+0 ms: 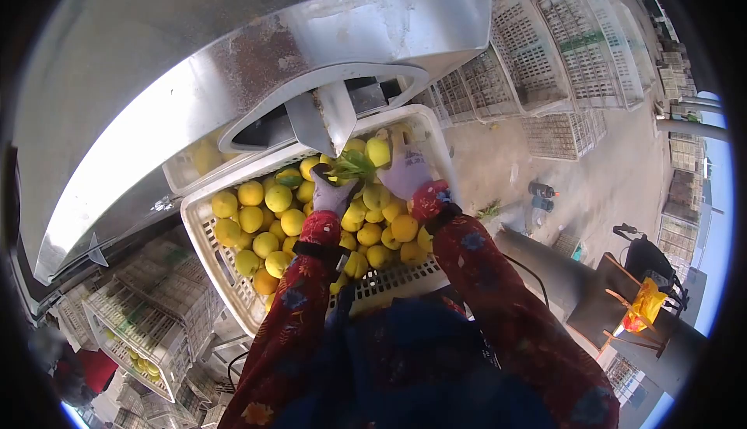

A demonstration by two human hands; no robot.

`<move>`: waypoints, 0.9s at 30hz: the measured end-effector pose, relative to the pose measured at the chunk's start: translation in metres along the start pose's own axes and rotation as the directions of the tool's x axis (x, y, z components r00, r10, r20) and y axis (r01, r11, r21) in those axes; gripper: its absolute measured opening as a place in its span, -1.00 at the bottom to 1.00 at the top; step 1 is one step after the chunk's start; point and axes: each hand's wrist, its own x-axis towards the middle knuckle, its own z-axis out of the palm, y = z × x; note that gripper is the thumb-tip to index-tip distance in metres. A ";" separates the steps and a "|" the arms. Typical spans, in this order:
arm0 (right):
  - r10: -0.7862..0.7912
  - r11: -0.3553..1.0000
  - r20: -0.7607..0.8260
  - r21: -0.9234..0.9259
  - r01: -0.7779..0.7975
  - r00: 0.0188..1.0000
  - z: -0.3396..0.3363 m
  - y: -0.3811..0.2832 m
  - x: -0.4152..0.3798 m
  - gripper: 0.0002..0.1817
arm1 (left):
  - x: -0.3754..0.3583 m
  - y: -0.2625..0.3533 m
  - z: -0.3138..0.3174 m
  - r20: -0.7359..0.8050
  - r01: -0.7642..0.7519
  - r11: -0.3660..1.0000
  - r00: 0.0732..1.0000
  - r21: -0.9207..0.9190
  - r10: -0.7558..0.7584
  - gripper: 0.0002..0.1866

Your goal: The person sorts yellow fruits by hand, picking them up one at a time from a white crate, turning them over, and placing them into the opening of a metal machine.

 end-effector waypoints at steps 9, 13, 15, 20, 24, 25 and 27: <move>-0.345 -0.079 0.177 0.973 -0.217 0.922 -0.092 -0.067 -0.073 -0.09 | -0.130 0.084 -0.088 0.268 0.090 0.529 0.925 -0.844 0.269 -0.16; -0.258 0.390 -0.029 0.911 0.132 0.966 -0.097 -0.086 -0.082 -0.16 | -0.150 0.107 -0.091 0.120 -0.106 0.533 0.920 -0.839 0.373 -0.10; -0.313 0.687 -0.184 0.634 0.355 0.932 -0.115 -0.096 -0.082 -0.16 | -0.152 0.109 -0.094 0.087 -0.129 0.513 0.922 -0.849 0.376 -0.12; -0.255 0.727 -0.364 0.538 0.426 0.896 -0.111 -0.116 -0.057 -0.23 | -0.153 0.134 -0.110 0.045 -0.222 0.636 0.926 -0.739 0.375 -0.03; -0.142 0.844 -0.455 0.408 0.347 0.879 -0.086 -0.137 0.001 -0.27 | -0.147 0.143 -0.116 -0.051 -0.379 0.679 0.891 -0.629 0.451 -0.05; -0.142 0.920 -0.440 0.271 0.282 0.887 -0.079 -0.142 0.025 -0.30 | -0.149 0.148 -0.117 -0.062 -0.386 0.679 0.891 -0.624 0.450 -0.06; -0.206 0.943 -0.523 0.120 0.311 0.827 -0.079 -0.147 0.036 -0.27 | -0.150 0.152 -0.120 -0.062 -0.409 0.681 0.879 -0.607 0.473 -0.12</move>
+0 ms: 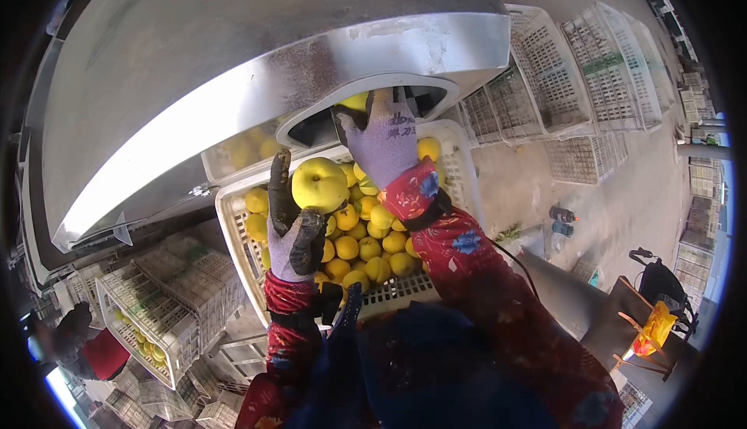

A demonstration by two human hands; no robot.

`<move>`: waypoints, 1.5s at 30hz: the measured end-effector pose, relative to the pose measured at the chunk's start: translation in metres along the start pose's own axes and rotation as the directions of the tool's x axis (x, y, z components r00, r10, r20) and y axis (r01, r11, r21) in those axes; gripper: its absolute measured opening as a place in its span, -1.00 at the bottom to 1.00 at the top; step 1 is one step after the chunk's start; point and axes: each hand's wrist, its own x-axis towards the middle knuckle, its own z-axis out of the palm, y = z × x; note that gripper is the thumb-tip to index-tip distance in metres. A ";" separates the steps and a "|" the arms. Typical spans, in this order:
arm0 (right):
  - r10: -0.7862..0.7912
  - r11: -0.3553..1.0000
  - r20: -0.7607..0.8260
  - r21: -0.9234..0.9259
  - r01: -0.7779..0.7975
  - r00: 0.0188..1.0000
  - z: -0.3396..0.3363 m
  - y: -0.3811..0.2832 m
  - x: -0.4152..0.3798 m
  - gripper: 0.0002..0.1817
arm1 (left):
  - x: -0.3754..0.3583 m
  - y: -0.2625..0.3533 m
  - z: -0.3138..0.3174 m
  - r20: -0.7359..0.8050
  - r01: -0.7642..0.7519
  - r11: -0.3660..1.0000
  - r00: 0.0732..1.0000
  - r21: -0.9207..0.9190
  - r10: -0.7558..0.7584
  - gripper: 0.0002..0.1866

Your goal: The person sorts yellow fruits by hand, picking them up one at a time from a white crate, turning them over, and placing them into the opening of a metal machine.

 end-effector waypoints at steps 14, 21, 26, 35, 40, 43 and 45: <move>-0.079 0.944 0.105 0.329 0.040 0.991 -0.066 -0.013 -0.054 -0.19 | 0.021 -0.022 0.024 0.057 0.115 0.993 0.992 0.016 -0.116 -0.50; -0.083 0.989 0.120 -0.108 0.096 0.989 -0.003 0.009 -0.006 -0.26 | 0.015 -0.038 -0.011 -0.031 0.189 0.977 0.982 0.094 -0.187 -0.48; -0.057 0.996 0.086 0.080 0.050 0.995 -0.038 0.000 0.009 -0.39 | 0.011 -0.064 -0.029 -0.149 0.328 0.907 0.943 0.263 -0.297 -0.57; 0.311 0.927 0.367 0.087 -0.365 0.877 -0.045 0.079 -0.088 -0.63 | 0.089 -0.183 -0.048 -0.196 0.242 0.077 0.904 0.967 -0.381 -0.32; 0.412 0.909 0.695 -0.359 -0.211 0.590 0.031 0.133 -0.105 -0.39 | 0.075 -0.219 -0.013 -0.318 0.319 -0.028 0.923 0.947 -0.215 -0.15; 0.381 0.916 0.677 -0.370 -0.157 0.629 0.043 0.136 -0.098 -0.21 | 0.069 -0.210 -0.018 -0.268 0.274 0.011 0.948 0.962 -0.171 -0.08; 0.376 0.925 0.620 -0.298 -0.236 0.689 0.034 0.138 -0.109 -0.18 | 0.066 -0.203 -0.022 -0.189 0.200 0.046 0.967 0.979 -0.170 -0.10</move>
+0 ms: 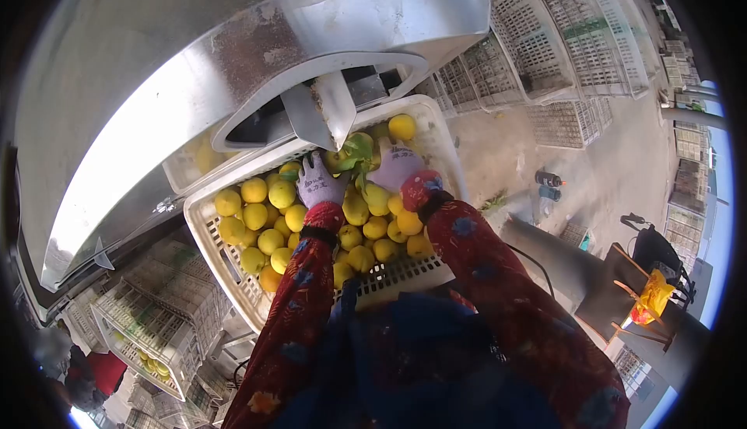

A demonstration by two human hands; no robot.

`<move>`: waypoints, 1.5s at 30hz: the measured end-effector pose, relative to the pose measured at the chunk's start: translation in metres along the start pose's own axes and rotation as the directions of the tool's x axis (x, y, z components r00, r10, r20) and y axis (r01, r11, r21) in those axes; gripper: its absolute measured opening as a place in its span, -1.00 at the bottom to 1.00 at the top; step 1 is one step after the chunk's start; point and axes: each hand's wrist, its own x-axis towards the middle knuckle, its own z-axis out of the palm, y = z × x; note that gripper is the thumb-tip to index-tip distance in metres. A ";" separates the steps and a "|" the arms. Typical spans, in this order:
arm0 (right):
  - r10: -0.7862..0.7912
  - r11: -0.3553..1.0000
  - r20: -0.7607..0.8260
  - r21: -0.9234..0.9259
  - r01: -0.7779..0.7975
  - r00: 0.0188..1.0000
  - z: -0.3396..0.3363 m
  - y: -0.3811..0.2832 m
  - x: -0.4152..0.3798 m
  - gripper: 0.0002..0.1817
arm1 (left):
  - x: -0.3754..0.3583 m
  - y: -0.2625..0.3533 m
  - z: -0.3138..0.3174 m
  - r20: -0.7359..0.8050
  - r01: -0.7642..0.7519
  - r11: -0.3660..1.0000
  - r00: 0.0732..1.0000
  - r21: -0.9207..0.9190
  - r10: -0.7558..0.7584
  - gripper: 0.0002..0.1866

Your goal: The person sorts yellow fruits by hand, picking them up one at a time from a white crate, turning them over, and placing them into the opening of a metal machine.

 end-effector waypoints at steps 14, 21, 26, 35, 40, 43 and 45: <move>-0.300 -0.094 -0.057 0.995 0.030 0.952 -0.069 -0.037 -0.113 -0.25 | -0.119 0.013 -0.129 0.126 0.243 -0.349 0.937 -0.905 0.325 -0.20; -0.459 0.523 -0.429 0.576 0.628 0.778 -0.104 -0.080 -0.131 -0.10 | -0.136 0.012 -0.171 -0.032 -0.021 -0.034 0.925 -0.999 0.380 -0.08; -0.319 0.415 -0.343 0.788 0.455 0.884 -0.100 -0.088 -0.124 -0.15 | -0.127 0.004 -0.171 -0.079 -0.074 -0.028 0.932 -0.997 0.352 -0.10; -0.247 0.852 -0.744 0.138 0.505 0.621 -0.105 -0.134 -0.005 -0.34 | -0.107 0.007 -0.179 -0.094 -0.105 0.040 0.974 -0.994 0.207 0.00; -0.124 0.684 -0.388 0.634 0.362 0.913 -0.148 -0.125 -0.029 -0.44 | -0.101 0.022 -0.191 -0.134 -0.143 0.040 0.976 -0.989 0.173 -0.11; -0.402 0.712 -0.668 0.202 0.673 0.626 -0.144 -0.121 -0.076 -0.32 | -0.094 0.030 -0.195 -0.162 -0.176 0.078 0.973 -0.981 0.162 -0.22; -0.543 0.609 -0.575 0.232 0.759 0.612 -0.131 -0.131 -0.092 -0.29 | -0.087 0.033 -0.185 -0.180 -0.201 0.122 0.969 -0.972 0.168 -0.26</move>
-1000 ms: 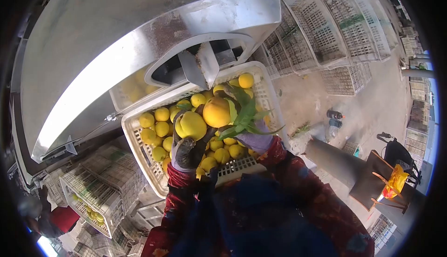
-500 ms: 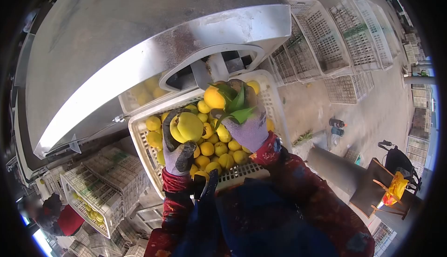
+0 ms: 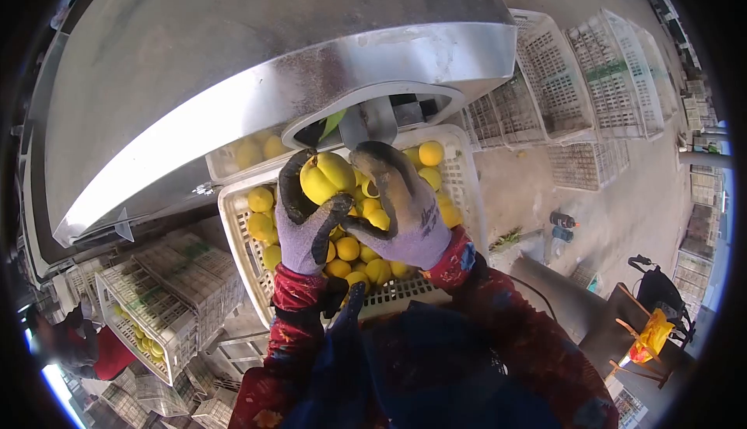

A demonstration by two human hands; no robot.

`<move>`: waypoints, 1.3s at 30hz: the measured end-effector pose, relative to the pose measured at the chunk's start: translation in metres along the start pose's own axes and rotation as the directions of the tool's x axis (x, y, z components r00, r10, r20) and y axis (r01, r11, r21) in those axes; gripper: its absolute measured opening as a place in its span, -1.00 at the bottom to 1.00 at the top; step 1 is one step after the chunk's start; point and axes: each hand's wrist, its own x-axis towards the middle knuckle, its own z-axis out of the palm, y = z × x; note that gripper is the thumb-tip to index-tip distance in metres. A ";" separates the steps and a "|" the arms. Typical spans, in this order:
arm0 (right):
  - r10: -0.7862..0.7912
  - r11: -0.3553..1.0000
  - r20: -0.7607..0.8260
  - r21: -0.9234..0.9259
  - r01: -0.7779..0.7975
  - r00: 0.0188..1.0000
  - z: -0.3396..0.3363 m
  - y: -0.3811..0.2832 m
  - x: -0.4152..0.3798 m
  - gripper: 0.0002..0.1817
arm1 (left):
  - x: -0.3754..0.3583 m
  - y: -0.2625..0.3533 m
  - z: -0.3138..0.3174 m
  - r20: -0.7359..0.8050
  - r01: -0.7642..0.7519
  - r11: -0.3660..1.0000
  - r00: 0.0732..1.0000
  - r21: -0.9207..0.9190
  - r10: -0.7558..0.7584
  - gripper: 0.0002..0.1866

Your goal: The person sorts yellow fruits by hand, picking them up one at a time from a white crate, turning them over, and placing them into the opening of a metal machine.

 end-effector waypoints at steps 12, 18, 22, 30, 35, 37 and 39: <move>0.187 0.897 -0.263 -0.347 -0.274 0.946 0.046 0.073 0.038 -0.35 | -0.014 -0.046 -0.053 -0.117 0.236 0.957 0.969 0.169 -0.218 -0.42; 0.152 0.909 -0.201 -0.355 -0.217 0.968 0.016 0.048 0.065 -0.39 | 0.000 -0.095 -0.094 -0.215 0.275 0.371 0.957 0.887 -0.197 -0.28; 0.377 0.926 -0.364 0.115 -0.360 0.852 -0.001 0.033 0.029 -0.60 | 0.016 -0.133 -0.094 -0.288 0.304 -0.013 0.887 0.953 -0.362 -0.16; 0.613 0.666 0.246 -0.671 -0.325 0.751 0.055 0.163 -0.083 -0.40 | 0.043 -0.156 -0.088 -0.364 0.363 -0.076 0.853 0.929 -0.374 -0.15; 0.660 0.748 0.381 -0.416 -0.517 0.648 0.051 0.183 -0.072 -0.30 | 0.024 -0.111 -0.105 -0.131 0.604 0.682 0.780 0.412 -0.612 -0.36; 0.615 0.685 0.449 0.103 -0.722 0.648 0.034 0.161 -0.075 -0.24 | 0.001 -0.082 -0.095 -0.007 0.576 0.817 0.817 0.037 -0.576 -0.39; 0.586 0.345 0.521 0.532 -0.773 0.621 0.012 0.103 -0.059 -0.22 | -0.018 -0.051 -0.072 0.079 0.525 0.824 0.850 -0.215 -0.521 -0.34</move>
